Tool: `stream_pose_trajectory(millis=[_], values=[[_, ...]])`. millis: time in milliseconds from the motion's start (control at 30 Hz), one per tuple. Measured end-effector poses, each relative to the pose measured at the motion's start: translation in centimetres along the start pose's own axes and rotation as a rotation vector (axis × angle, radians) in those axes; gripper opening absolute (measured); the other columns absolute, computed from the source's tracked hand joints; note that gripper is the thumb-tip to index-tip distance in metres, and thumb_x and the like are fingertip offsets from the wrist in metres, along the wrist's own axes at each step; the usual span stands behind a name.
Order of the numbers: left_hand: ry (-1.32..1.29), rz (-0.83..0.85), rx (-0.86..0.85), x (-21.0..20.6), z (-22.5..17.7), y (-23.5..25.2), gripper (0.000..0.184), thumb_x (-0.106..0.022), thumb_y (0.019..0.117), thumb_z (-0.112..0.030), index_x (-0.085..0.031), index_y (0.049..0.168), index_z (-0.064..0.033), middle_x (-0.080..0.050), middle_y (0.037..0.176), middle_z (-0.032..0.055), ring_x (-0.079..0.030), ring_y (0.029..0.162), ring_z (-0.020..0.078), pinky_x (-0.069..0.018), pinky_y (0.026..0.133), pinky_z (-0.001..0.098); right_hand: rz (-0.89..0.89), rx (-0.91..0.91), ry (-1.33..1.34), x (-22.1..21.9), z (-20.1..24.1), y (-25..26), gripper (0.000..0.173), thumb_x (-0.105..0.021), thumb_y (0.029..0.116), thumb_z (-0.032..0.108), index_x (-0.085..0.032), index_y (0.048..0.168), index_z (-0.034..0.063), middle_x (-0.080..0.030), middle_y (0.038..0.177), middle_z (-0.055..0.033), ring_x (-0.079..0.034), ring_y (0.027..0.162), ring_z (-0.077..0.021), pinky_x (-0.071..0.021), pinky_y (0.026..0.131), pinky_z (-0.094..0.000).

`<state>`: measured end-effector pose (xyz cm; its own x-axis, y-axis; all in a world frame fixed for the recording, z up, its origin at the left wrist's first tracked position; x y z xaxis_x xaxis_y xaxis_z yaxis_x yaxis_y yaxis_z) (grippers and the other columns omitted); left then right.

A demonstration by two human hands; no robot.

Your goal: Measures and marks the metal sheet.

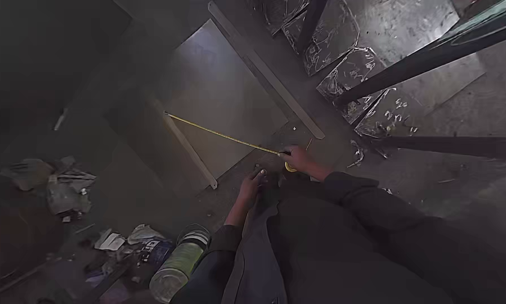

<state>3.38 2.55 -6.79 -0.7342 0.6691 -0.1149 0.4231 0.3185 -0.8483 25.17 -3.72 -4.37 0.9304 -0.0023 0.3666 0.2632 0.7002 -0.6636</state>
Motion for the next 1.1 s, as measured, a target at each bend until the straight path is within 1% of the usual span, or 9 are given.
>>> stream_pose_trajectory(millis=[100,233,400,533,667,733,833,967,1100], values=[[-0.286,0.013,-0.007,1.5,1.1,-0.4,0.042,-0.044,0.1102,-0.018,-0.047,0.149,-0.0034,-0.071,0.121,0.0124,-0.068,0.080,0.0147,-0.0553,0.065,0.0273,0.159,0.080,0.166,-7.3,1.5,-1.4,0.031,-0.058,0.1030,0.031,-0.076,0.111,0.0062,-0.074,0.096,-0.0084,-0.068,0.087,-0.0160,-0.0540,0.085,-0.0384],[-0.442,-0.093,0.088,4.6,6.0,-1.3,0.032,-0.045,0.1100,-0.014,-0.067,0.114,0.0079,-0.075,0.100,0.0165,-0.068,0.072,0.0151,-0.0565,0.065,0.0271,0.380,0.030,0.202,-14.1,-2.5,-3.7,0.036,-0.057,0.1040,0.039,-0.076,0.113,0.0098,-0.075,0.100,-0.0077,-0.069,0.091,-0.0170,-0.0522,0.086,-0.0406],[-0.348,-0.327,0.236,7.6,9.6,-0.5,0.044,-0.040,0.1127,-0.029,-0.065,0.124,0.0048,-0.075,0.104,0.0167,-0.074,0.080,0.0223,-0.0622,0.074,0.0350,0.254,-0.302,-0.276,-9.2,-11.5,-7.0,0.057,-0.052,0.1015,0.057,-0.064,0.134,0.0118,-0.062,0.134,-0.0195,-0.059,0.127,-0.0372,-0.0477,0.105,-0.0568],[-0.109,-0.391,0.349,8.5,13.4,0.7,0.053,-0.033,0.1134,-0.040,-0.062,0.132,0.0002,-0.076,0.113,0.0119,-0.074,0.099,0.0207,-0.0571,0.089,0.0390,0.389,-0.424,-0.463,-8.4,-15.0,-9.5,0.057,-0.040,0.1067,0.056,-0.066,0.117,0.0064,-0.070,0.115,-0.0199,-0.068,0.111,-0.0383,-0.0526,0.089,-0.0585],[0.249,-0.404,0.417,7.1,15.1,2.2,0.055,-0.035,0.1132,-0.038,-0.066,0.127,0.0062,-0.071,0.124,0.0218,-0.067,0.119,0.0306,-0.0496,0.107,0.0475,0.490,-0.306,-0.333,-6.5,-12.1,-10.1,0.050,-0.049,0.1055,0.049,-0.068,0.111,0.0024,-0.072,0.093,-0.0227,-0.071,0.091,-0.0427,-0.0531,0.078,-0.0630],[0.453,-0.392,0.575,6.4,14.9,2.3,0.067,-0.034,0.1116,-0.048,-0.068,0.115,0.0095,-0.067,0.119,0.0309,-0.063,0.121,0.0424,-0.0447,0.106,0.0586,0.513,-0.197,-0.340,-5.6,-11.0,-9.4,0.048,-0.051,0.1053,0.047,-0.068,0.104,0.0021,-0.071,0.089,-0.0206,-0.072,0.088,-0.0393,-0.0537,0.076,-0.0594],[0.637,-0.378,0.712,5.9,14.6,1.1,0.076,-0.027,0.1098,-0.056,-0.068,0.118,0.0074,-0.068,0.123,0.0297,-0.063,0.124,0.0427,-0.0471,0.104,0.0605,0.296,0.035,-0.512,-4.8,-11.7,-6.7,0.041,-0.059,0.0993,0.043,-0.074,0.093,0.0062,-0.072,0.099,-0.0171,-0.071,0.097,-0.0355,-0.0555,0.081,-0.0541],[0.703,-0.414,0.640,8.0,11.0,-1.3,0.067,-0.029,0.1104,-0.053,-0.069,0.124,-0.0006,-0.070,0.119,0.0263,-0.065,0.120,0.0414,-0.0486,0.102,0.0601,0.101,-0.181,-0.568,-3.0,-14.7,-1.6,0.059,-0.073,0.0866,0.056,-0.068,0.130,0.0168,-0.045,0.156,-0.0208,-0.049,0.137,-0.0441,-0.0418,0.106,-0.0646],[0.559,-0.415,0.477,7.2,9.4,-3.9,0.048,-0.039,0.1119,-0.033,-0.071,0.114,0.0031,-0.071,0.105,0.0278,-0.067,0.107,0.0422,-0.0484,0.096,0.0615,0.141,-0.594,-0.463,-2.2,-19.7,0.3,0.069,-0.061,0.0959,0.062,-0.054,0.145,0.0139,-0.060,0.138,-0.0219,-0.062,0.123,-0.0415,-0.0524,0.095,-0.0613]])
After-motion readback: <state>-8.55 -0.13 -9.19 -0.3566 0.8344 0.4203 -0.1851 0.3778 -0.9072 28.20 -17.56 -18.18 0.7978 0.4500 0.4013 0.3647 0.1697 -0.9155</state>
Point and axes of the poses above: each hand's wrist, its own y-axis towards the middle knuckle, its own x-axis out of the back of the hand, z = x × y, the point moved 8 cm from there along y, towards the middle knuckle
